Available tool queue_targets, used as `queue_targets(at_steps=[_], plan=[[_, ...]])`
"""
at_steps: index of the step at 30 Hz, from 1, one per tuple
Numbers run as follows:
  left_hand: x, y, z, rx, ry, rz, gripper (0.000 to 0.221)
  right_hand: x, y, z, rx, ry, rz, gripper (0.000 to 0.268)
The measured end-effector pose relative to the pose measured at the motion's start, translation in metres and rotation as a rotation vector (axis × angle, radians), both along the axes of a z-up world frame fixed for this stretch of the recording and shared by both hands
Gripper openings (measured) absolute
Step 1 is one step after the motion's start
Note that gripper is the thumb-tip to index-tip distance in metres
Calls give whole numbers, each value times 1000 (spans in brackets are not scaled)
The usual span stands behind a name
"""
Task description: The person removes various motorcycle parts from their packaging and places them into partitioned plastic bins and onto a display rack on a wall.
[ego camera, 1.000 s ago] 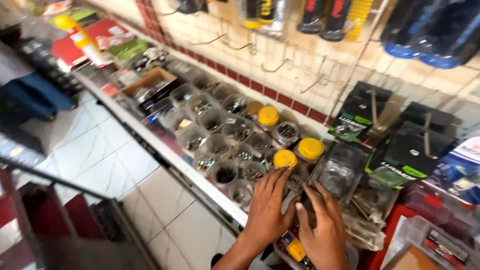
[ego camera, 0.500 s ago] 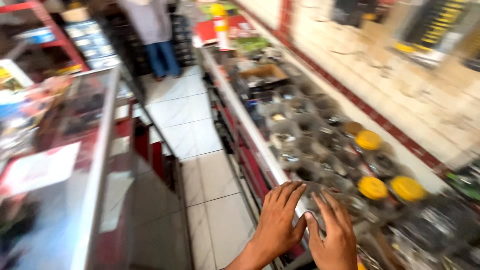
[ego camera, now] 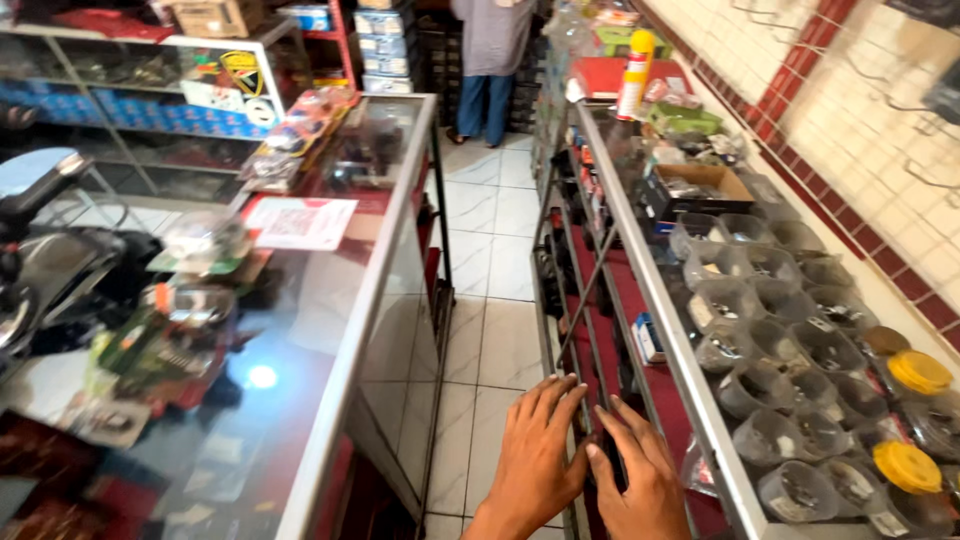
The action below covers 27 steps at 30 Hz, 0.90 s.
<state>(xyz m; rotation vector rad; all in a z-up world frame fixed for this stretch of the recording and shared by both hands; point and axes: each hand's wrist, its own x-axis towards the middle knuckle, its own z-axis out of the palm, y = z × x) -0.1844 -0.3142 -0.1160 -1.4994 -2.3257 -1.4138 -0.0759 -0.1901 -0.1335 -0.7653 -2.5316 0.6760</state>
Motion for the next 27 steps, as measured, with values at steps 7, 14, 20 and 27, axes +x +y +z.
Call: queue_targets(at_steps=[7, 14, 20, 27], plan=[[-4, -63, -10, 91, 68, 155, 55, -14, -59, 7, 36, 174, 104, 45], [-13, -125, -8, 96, 155, 422, 55, -52, -115, 26, -9, 182, 342, 41], [-17, -163, -5, 54, 133, 603, 57, -81, -147, 29, -32, 177, 528, 40], [-31, -189, -14, 23, 118, 821, 58, -130, -167, 22, -62, 173, 754, 41]])
